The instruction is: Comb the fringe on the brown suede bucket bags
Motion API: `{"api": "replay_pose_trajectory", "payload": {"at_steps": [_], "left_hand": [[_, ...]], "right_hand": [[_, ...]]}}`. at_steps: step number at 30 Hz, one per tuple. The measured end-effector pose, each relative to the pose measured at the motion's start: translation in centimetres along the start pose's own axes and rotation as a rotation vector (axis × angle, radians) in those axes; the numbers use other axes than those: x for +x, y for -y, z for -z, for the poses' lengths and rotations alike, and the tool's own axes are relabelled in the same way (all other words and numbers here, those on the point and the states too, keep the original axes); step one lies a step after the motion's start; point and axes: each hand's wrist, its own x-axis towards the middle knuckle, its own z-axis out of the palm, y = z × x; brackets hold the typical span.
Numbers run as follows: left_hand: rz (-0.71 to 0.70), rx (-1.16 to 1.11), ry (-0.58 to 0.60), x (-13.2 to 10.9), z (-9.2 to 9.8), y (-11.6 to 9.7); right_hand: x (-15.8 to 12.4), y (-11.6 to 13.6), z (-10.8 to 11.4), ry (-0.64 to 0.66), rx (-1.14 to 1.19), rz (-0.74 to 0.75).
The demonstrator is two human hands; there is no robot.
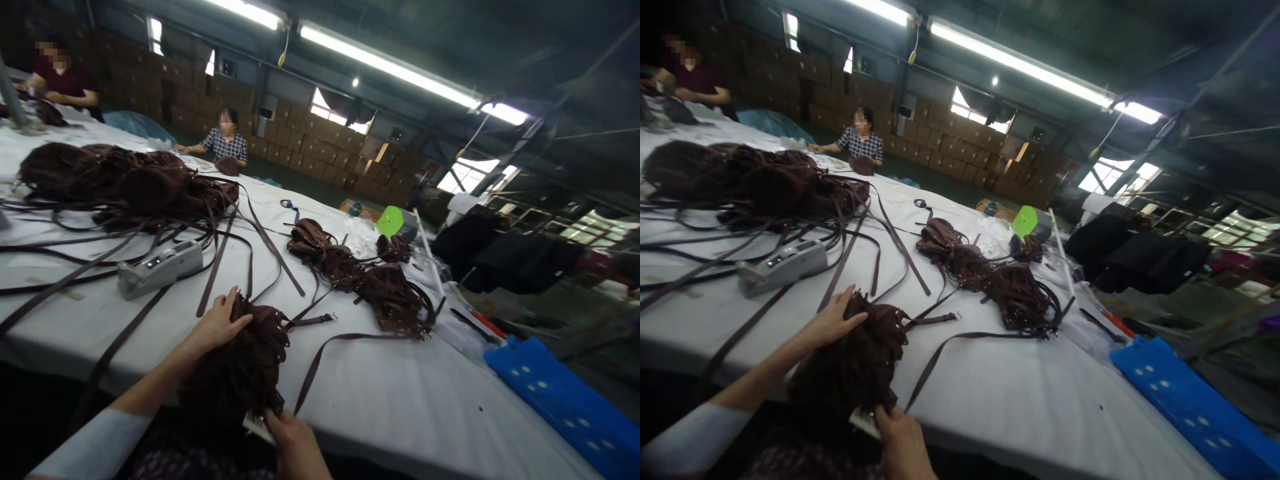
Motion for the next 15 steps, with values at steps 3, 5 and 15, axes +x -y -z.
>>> {"api": "replay_pose_trajectory", "payload": {"at_steps": [3, 5, 15], "left_hand": [[0.117, -0.007, 0.173, 1.1, 0.1, 1.6], [0.093, -0.038, 0.223, 1.0, 0.4, 2.7], [-0.070, -0.653, -0.174, -5.8, 3.7, 2.6]], "right_hand": [[-0.4, -1.2, 0.4, -0.024, -0.079, -0.108], [-0.3, -2.7, 0.5, -0.071, -0.136, -0.199], [0.3, -6.9, 6.3, -0.833, -0.270, -0.043]]}}
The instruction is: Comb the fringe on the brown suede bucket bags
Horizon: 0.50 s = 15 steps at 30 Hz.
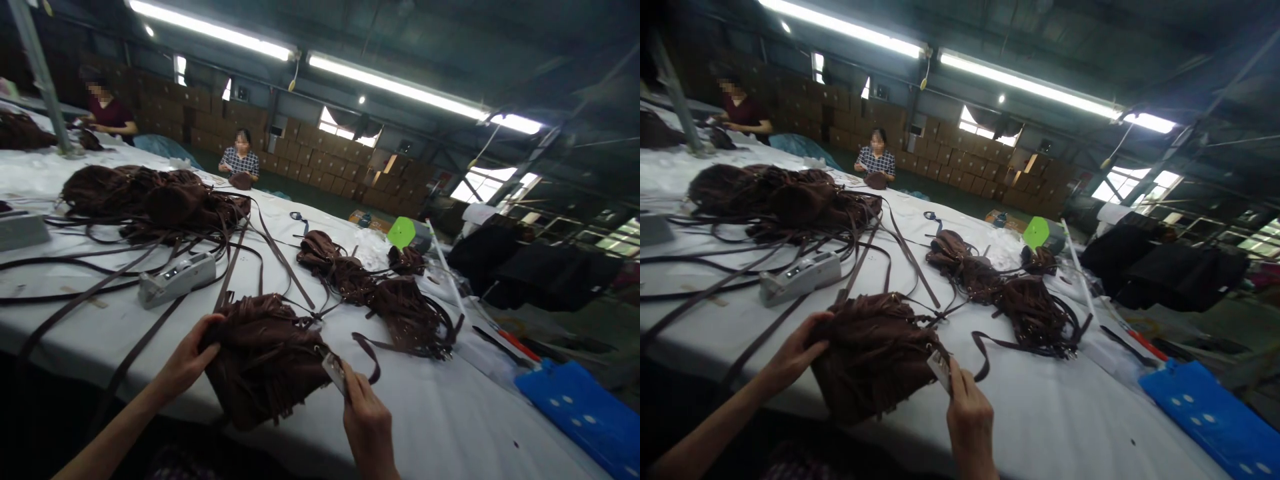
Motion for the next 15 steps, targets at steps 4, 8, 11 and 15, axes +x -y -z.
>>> {"api": "replay_pose_trajectory", "payload": {"at_steps": [4, 8, 11, 15], "left_hand": [[0.085, -0.167, -0.050, -2.5, 0.6, 0.0], [0.095, -0.288, -0.037, -3.6, -1.0, 1.3], [0.107, -0.311, 0.049, -4.7, -1.7, 2.0], [0.098, -0.200, 0.008, -6.1, -1.1, 1.6]], "right_hand": [[-0.9, -0.4, 0.2, -0.142, 0.077, 0.050], [-0.9, 0.0, -1.5, -0.038, 0.060, -0.005], [-0.8, 0.1, -2.5, -0.010, 0.054, -0.031], [-2.1, -0.2, -3.4, 0.014, 0.094, -0.028]]}}
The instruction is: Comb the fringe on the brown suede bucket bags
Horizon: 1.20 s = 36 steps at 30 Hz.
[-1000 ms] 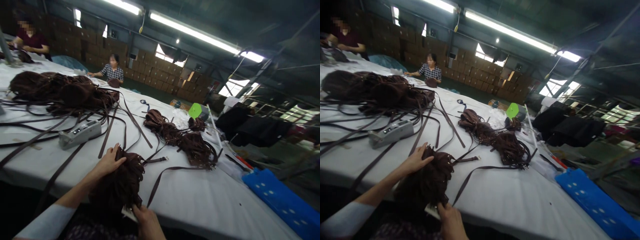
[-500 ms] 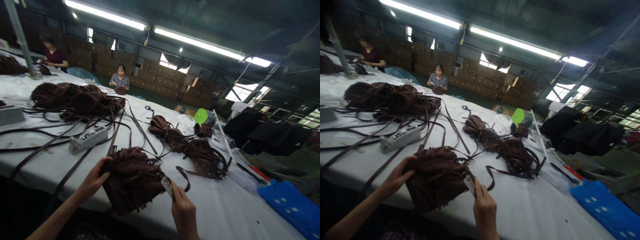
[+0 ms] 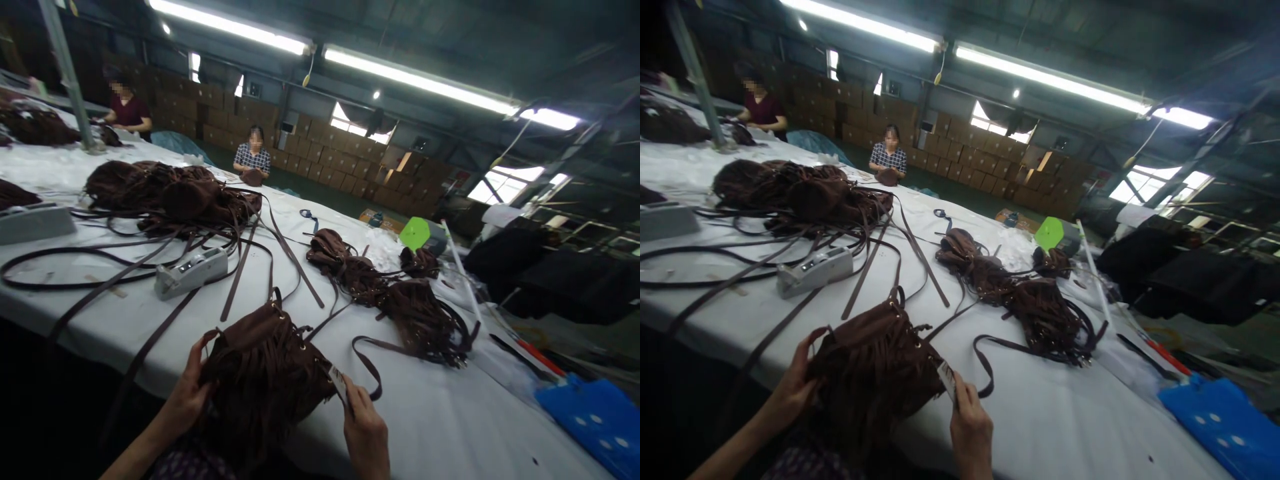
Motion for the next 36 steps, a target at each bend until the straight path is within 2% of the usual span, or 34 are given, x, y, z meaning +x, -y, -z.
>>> {"api": "replay_pose_trajectory", "payload": {"at_steps": [4, 7, 11, 15, 18, 20, 22, 25, 27, 29, 32, 36], "left_hand": [[-0.022, 0.035, -0.024, -0.1, 0.4, -1.6], [0.011, -0.023, -0.056, 1.2, 0.0, -2.5], [0.011, 0.027, -0.059, 3.3, -0.9, -2.7], [-0.043, 0.029, 0.034, 4.5, -1.5, -2.5], [-0.020, -0.004, 0.093, 4.7, -1.7, -2.3], [0.003, 0.014, 0.059, 4.6, -1.8, -2.1], [0.012, 0.049, -0.001, 4.3, -2.0, -1.8], [-0.006, 0.044, -0.014, 3.6, -2.7, -1.5], [-0.010, 0.010, 0.018, 3.1, -3.3, -1.5], [-0.012, -0.019, 0.041, 2.8, -3.7, -1.6], [-0.011, -0.061, 0.048, 2.7, -4.0, -1.7], [0.021, -0.172, 0.010, 3.1, -3.7, -1.8]], "right_hand": [[-1.9, 0.0, -1.1, -0.012, 0.078, -0.014], [-3.1, 0.6, -2.3, 0.065, 0.150, -0.066], [-3.9, 0.9, -3.5, 0.124, 0.297, -0.161], [-3.1, 0.3, -2.4, 0.131, 0.433, -0.358], [-1.0, 1.1, -0.7, 0.207, 0.508, -0.441], [1.0, 2.4, 0.3, 0.272, 0.559, -0.383], [3.5, 3.9, 0.9, 0.295, 0.592, -0.243], [7.7, 6.3, 0.9, 0.182, 0.600, -0.106], [10.3, 8.2, 0.4, 0.083, 0.607, -0.090], [12.2, 10.4, -0.2, 0.047, 0.624, -0.065], [13.4, 13.4, -1.2, 0.086, 0.659, 0.025], [12.3, 15.4, -1.6, 0.098, 0.720, 0.102]]}}
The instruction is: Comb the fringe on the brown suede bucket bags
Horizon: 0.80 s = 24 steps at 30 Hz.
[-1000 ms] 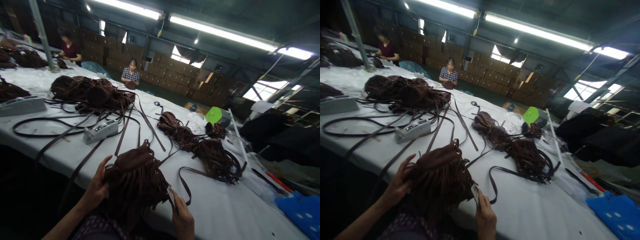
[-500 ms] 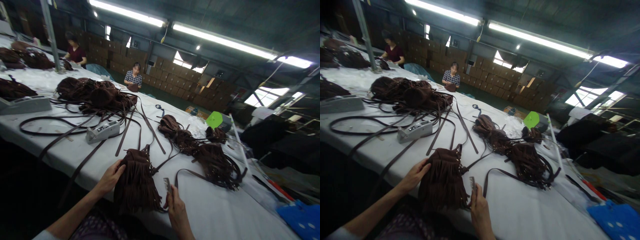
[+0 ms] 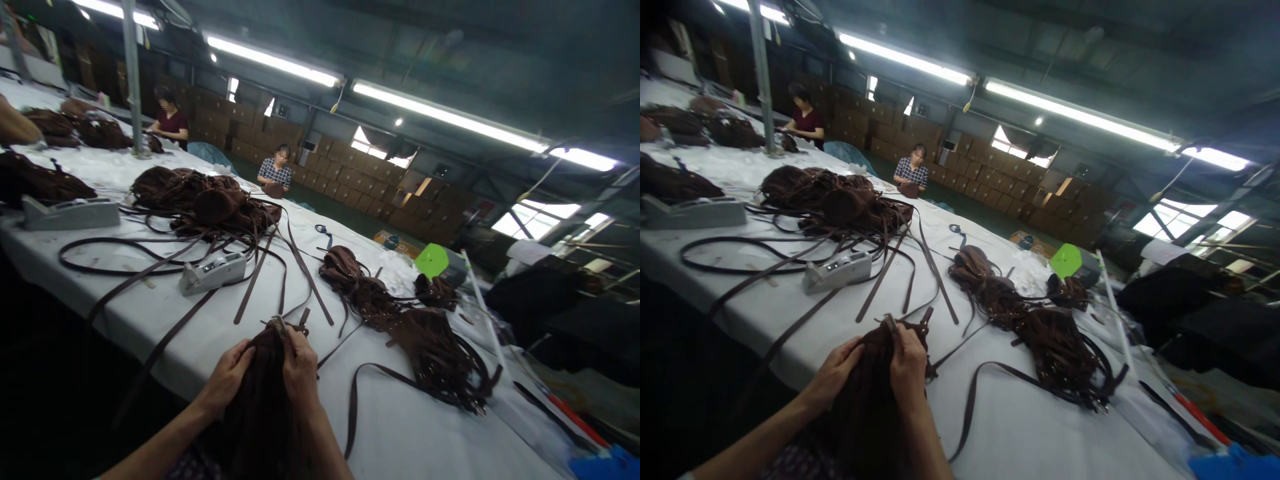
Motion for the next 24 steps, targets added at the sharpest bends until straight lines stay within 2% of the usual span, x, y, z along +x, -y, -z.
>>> {"api": "replay_pose_trajectory", "payload": {"at_steps": [4, 9, 11, 13, 16, 18, 19, 21, 22, 24], "left_hand": [[0.028, -0.097, -0.010, 0.4, 0.1, -0.6], [0.096, -0.262, 0.018, 0.4, 0.1, -1.3], [0.112, -0.300, 0.002, 0.5, 0.6, -1.5], [0.105, -0.314, -0.047, 0.6, 1.3, -1.7], [0.047, -0.286, -0.129, 1.1, 2.5, -2.2], [0.023, -0.229, -0.135, 1.4, 2.7, -2.6], [0.019, -0.193, -0.115, 1.5, 2.5, -2.8], [0.015, -0.124, -0.052, 1.6, 1.5, -3.1], [0.010, -0.098, -0.024, 1.5, 0.8, -3.2], [-0.005, -0.062, 0.012, 1.3, -0.8, -3.5]], "right_hand": [[-1.2, 0.3, 0.6, 0.081, -0.117, 0.146], [-1.8, -0.7, 2.4, 0.318, -0.317, 0.365], [-3.0, -2.6, 3.5, 0.386, -0.410, 0.387], [-5.0, -5.5, 5.1, 0.403, -0.533, 0.397], [-8.5, -10.1, 8.4, 0.312, -0.652, 0.436], [-9.6, -11.4, 10.5, 0.218, -0.629, 0.420], [-9.6, -11.1, 11.2, 0.179, -0.594, 0.387], [-8.5, -8.6, 11.6, 0.105, -0.486, 0.309], [-7.5, -6.7, 11.1, 0.070, -0.425, 0.276], [-5.0, -2.5, 9.4, 0.006, -0.308, 0.301]]}}
